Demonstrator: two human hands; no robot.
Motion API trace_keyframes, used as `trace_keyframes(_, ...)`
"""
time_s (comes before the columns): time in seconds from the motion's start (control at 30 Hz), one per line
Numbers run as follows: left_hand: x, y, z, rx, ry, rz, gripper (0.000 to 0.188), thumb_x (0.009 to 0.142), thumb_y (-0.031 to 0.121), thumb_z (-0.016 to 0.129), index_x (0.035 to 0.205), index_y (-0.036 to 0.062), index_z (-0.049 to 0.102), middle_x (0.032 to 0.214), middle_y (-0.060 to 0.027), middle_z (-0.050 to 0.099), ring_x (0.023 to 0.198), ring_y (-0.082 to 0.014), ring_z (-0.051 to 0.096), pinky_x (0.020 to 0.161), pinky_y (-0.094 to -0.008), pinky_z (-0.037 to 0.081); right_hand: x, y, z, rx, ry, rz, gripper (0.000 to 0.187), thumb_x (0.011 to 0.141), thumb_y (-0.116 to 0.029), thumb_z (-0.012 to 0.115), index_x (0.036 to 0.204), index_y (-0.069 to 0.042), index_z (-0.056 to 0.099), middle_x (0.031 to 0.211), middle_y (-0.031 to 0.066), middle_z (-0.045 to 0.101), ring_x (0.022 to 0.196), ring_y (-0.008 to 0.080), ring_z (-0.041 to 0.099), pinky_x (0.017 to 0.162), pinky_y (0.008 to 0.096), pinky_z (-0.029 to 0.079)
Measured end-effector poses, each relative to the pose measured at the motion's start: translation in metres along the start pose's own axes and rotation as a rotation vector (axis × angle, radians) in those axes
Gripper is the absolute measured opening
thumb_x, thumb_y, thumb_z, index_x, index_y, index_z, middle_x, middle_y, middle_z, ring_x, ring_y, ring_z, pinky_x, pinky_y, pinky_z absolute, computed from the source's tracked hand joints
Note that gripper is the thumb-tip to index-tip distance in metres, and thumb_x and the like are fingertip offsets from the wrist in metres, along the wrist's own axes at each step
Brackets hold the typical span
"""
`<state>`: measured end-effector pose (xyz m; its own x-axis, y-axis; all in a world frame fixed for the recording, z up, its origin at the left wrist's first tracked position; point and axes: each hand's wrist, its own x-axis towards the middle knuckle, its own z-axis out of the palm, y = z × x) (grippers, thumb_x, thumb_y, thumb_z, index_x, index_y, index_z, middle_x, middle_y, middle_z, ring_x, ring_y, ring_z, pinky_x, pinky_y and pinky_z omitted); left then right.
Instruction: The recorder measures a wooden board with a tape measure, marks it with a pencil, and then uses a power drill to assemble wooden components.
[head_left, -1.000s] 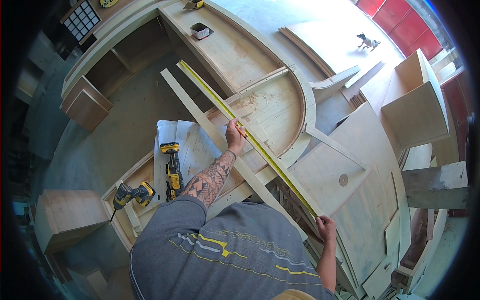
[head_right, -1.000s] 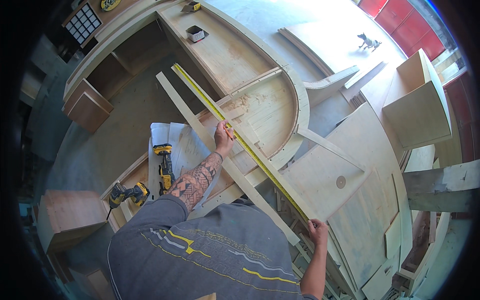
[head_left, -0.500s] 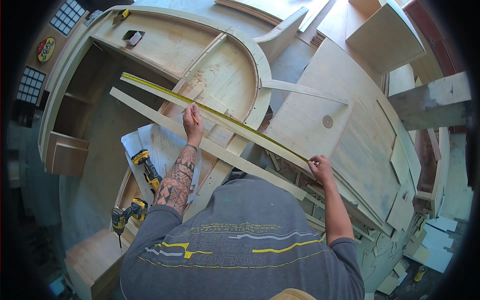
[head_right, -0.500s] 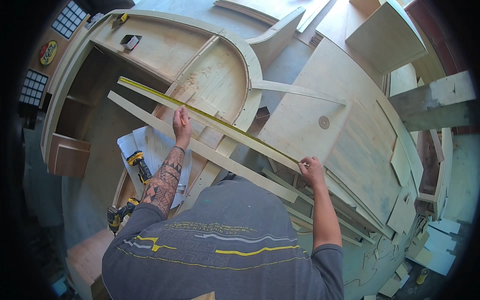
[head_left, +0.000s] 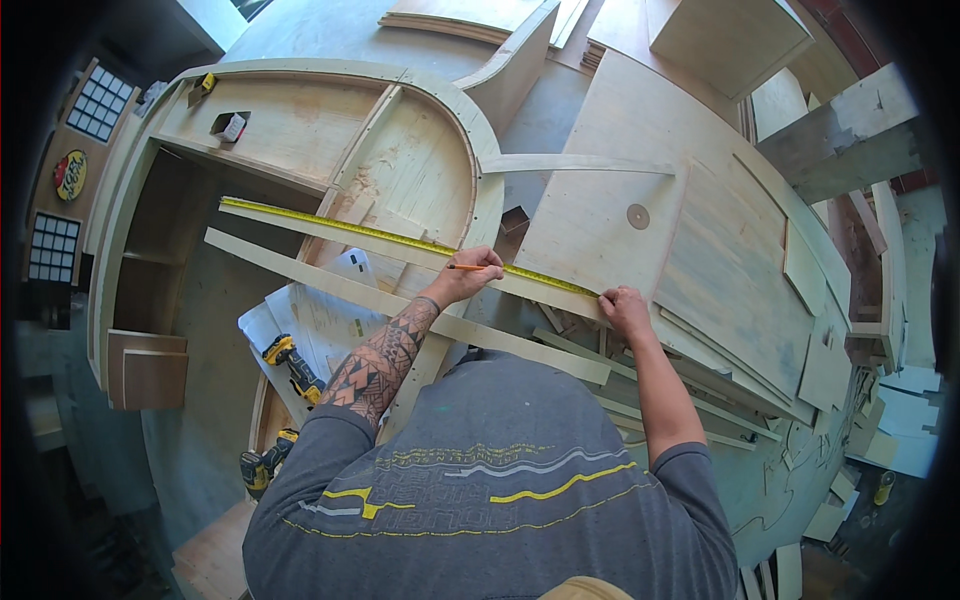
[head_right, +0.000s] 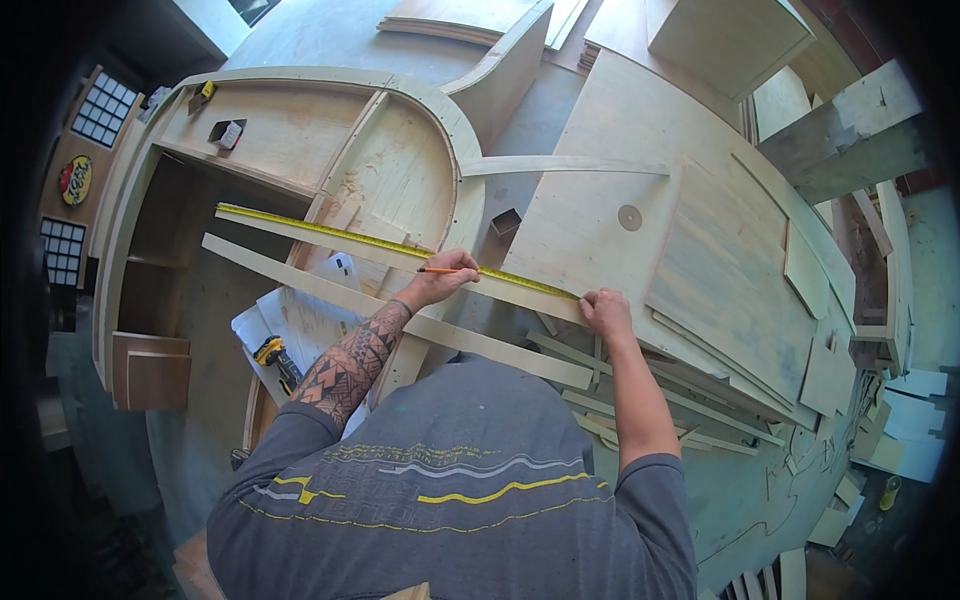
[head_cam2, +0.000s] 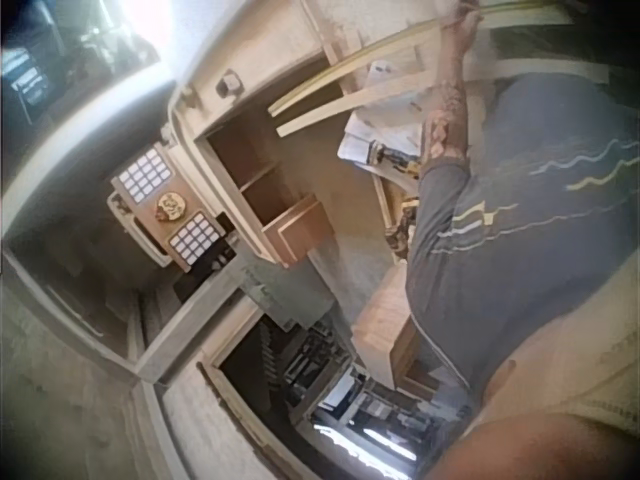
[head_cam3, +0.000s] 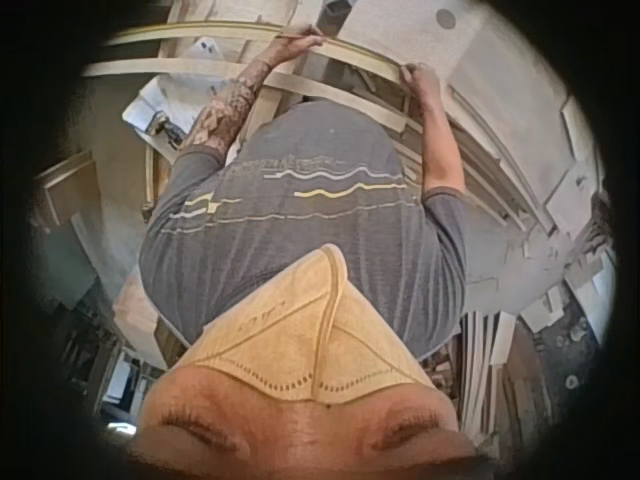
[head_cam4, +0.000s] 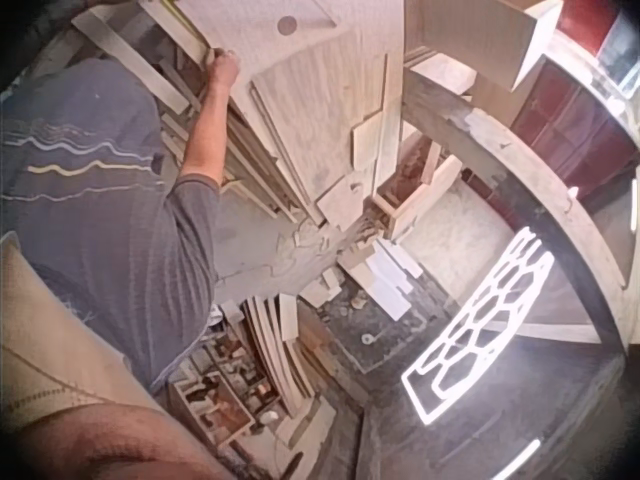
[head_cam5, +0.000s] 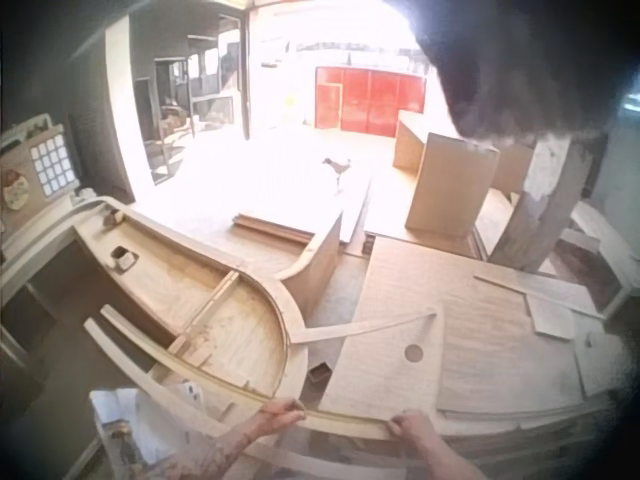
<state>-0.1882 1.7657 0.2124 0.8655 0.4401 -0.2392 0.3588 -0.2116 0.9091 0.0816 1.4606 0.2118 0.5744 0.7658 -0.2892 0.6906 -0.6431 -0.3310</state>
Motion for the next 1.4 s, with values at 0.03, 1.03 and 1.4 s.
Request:
trace_keyframes(0.03,0.0028,0.0012,0.0009,-0.007,-0.015,0.023,0.024,0.094,0.025,0.077,0.104,0.0034,0.073,0.095,-0.0081,0.076,0.091,-0.0181,0.071,0.083,-0.0337,0.057,0.0,0.0005,0.0018,-0.032,0.019,-0.014,0.026,0.095,-0.033,0.072,0.106,-0.013,0.085,0.1,0.0161,0.077,0.103,0.0372,0.072,0.093,0.0495,0.058)
trace_keyframes(1.03,0.006,0.0052,0.002,0.188,-0.054,0.112,0.023,0.095,0.025,0.075,0.104,0.0037,0.074,0.096,-0.0112,0.077,0.089,-0.0221,0.073,0.082,-0.0357,0.058,-0.0002,0.0051,0.0054,-0.075,0.031,-0.044,0.026,0.096,-0.036,0.07,0.104,-0.016,0.085,0.104,0.0147,0.078,0.104,0.0385,0.071,0.094,0.0517,0.057)
trace_keyframes(1.4,0.0056,0.0052,0.003,0.183,-0.065,0.056,0.023,0.094,0.023,0.075,0.101,0.0016,0.076,0.095,-0.0123,0.076,0.089,-0.0217,0.072,0.082,-0.0363,0.058,0.0019,0.0061,0.006,-0.091,-0.008,-0.037,0.028,0.098,-0.039,0.069,0.107,-0.018,0.085,0.108,0.0139,0.078,0.107,0.038,0.071,0.095,0.0529,0.056)
